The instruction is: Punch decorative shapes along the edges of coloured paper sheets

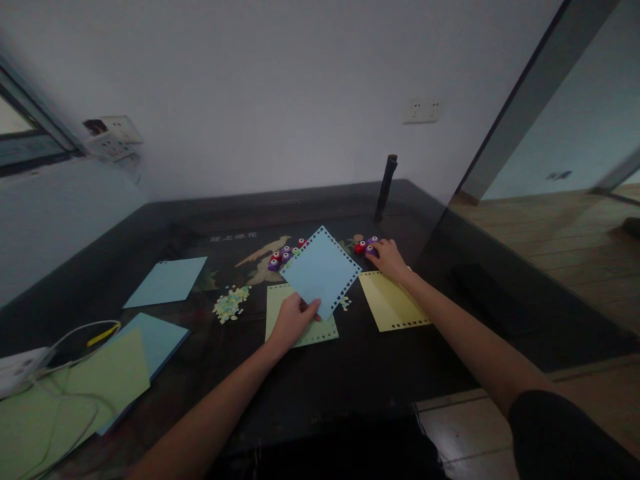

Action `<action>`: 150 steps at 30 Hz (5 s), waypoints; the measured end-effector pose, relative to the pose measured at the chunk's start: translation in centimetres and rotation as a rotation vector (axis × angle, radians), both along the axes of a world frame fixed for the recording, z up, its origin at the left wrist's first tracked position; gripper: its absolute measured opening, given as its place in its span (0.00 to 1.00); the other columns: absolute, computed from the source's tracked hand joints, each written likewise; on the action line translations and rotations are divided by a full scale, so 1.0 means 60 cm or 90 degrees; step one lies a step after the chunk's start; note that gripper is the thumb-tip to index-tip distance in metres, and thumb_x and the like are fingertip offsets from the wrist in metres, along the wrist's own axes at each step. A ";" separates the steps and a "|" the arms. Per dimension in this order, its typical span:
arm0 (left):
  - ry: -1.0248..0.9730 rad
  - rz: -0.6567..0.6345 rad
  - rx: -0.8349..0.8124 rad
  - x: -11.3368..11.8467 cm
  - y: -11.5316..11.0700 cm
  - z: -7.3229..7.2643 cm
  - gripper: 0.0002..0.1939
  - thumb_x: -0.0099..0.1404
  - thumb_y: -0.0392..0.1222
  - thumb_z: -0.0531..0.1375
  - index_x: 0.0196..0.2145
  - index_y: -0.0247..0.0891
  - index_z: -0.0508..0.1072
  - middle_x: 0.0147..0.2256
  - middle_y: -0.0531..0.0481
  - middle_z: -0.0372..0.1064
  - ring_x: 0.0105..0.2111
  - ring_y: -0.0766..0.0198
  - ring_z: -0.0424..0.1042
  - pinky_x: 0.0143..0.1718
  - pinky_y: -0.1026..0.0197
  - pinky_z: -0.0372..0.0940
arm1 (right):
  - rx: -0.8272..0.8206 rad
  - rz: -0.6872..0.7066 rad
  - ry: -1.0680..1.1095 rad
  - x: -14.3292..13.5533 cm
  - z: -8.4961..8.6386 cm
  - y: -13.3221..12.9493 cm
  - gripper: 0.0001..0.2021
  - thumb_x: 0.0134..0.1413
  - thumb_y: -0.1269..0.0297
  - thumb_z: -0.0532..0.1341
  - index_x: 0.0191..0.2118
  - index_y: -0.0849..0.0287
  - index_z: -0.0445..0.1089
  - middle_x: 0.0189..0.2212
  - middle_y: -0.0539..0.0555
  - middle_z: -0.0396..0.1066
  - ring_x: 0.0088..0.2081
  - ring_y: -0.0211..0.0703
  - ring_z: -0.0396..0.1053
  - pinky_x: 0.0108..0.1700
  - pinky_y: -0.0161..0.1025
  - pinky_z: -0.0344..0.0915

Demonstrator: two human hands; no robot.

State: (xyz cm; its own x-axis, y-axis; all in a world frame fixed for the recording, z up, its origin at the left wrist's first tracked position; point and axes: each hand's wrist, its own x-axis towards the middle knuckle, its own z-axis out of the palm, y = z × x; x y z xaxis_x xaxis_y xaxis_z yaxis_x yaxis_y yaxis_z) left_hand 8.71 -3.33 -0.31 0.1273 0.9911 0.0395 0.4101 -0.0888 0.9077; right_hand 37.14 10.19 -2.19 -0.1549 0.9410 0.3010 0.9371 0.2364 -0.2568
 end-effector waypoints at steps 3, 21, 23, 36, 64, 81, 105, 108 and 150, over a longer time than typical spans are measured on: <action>-0.012 -0.012 0.001 -0.002 0.002 -0.007 0.12 0.58 0.49 0.57 0.29 0.36 0.68 0.21 0.47 0.73 0.23 0.58 0.72 0.26 0.61 0.64 | 0.006 -0.007 0.036 0.003 -0.003 -0.003 0.17 0.55 0.60 0.58 0.47 0.63 0.71 0.44 0.65 0.67 0.46 0.56 0.60 0.50 0.48 0.56; -0.086 -0.043 -0.033 -0.002 0.004 -0.009 0.13 0.58 0.48 0.57 0.32 0.34 0.67 0.19 0.51 0.69 0.19 0.64 0.68 0.22 0.64 0.60 | 0.010 0.037 0.173 -0.027 -0.001 -0.004 0.14 0.49 0.68 0.63 0.44 0.65 0.72 0.36 0.59 0.73 0.33 0.45 0.67 0.39 0.42 0.62; -0.085 -0.046 -0.031 -0.002 0.004 -0.008 0.12 0.58 0.48 0.57 0.31 0.34 0.67 0.18 0.52 0.68 0.19 0.65 0.67 0.22 0.65 0.60 | 0.013 0.040 0.166 -0.033 0.003 -0.002 0.14 0.49 0.69 0.63 0.44 0.65 0.72 0.36 0.60 0.72 0.33 0.45 0.67 0.39 0.42 0.62; -0.121 -0.109 -0.069 0.000 -0.002 0.010 0.14 0.58 0.49 0.58 0.31 0.33 0.68 0.19 0.55 0.65 0.16 0.71 0.62 0.20 0.67 0.58 | -0.253 0.164 0.560 -0.062 0.070 -0.103 0.14 0.49 0.52 0.60 0.32 0.60 0.71 0.28 0.54 0.71 0.29 0.42 0.67 0.33 0.40 0.63; -0.104 -0.091 0.094 0.085 0.020 0.067 0.06 0.59 0.39 0.59 0.34 0.36 0.67 0.23 0.56 0.65 0.18 0.73 0.63 0.20 0.69 0.58 | -0.167 -0.066 0.716 0.044 0.080 -0.188 0.19 0.30 0.57 0.71 0.32 0.60 0.71 0.20 0.48 0.69 0.22 0.38 0.65 0.27 0.39 0.63; 0.210 -0.240 0.095 0.177 0.041 0.032 0.03 0.59 0.35 0.58 0.30 0.37 0.72 0.24 0.52 0.72 0.26 0.64 0.71 0.31 0.63 0.62 | -0.198 -0.108 0.547 0.131 0.054 -0.222 0.28 0.38 0.59 0.68 0.49 0.58 0.67 0.22 0.48 0.66 0.24 0.39 0.64 0.25 0.36 0.59; 0.372 -0.278 0.098 0.179 0.030 0.023 0.09 0.61 0.38 0.58 0.41 0.38 0.68 0.28 0.47 0.71 0.31 0.56 0.71 0.36 0.56 0.64 | -0.189 -0.120 0.392 0.133 0.042 -0.214 0.20 0.41 0.61 0.64 0.44 0.61 0.70 0.23 0.51 0.67 0.25 0.42 0.65 0.25 0.39 0.61; 0.363 -0.276 0.093 0.180 0.030 0.023 0.09 0.61 0.37 0.58 0.40 0.38 0.69 0.28 0.47 0.71 0.30 0.57 0.71 0.37 0.56 0.64 | -0.185 -0.122 0.388 0.133 0.041 -0.214 0.19 0.41 0.62 0.64 0.43 0.60 0.71 0.23 0.51 0.67 0.24 0.42 0.65 0.25 0.38 0.62; 0.457 -0.286 0.117 0.180 0.025 0.034 0.10 0.64 0.40 0.54 0.43 0.38 0.68 0.34 0.45 0.73 0.33 0.58 0.73 0.35 0.57 0.66 | -0.124 -0.130 0.187 0.132 0.035 -0.209 0.13 0.42 0.66 0.65 0.38 0.61 0.76 0.28 0.52 0.63 0.25 0.39 0.62 0.31 0.40 0.62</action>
State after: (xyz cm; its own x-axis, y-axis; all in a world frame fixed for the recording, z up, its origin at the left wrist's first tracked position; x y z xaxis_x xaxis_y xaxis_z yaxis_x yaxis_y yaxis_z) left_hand 19.53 -1.83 1.72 0.5603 0.8271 -0.0457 0.7697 -0.4994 0.3977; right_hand 45.03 -2.37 -0.07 0.1070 0.9873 0.1171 0.8397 -0.0267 -0.5424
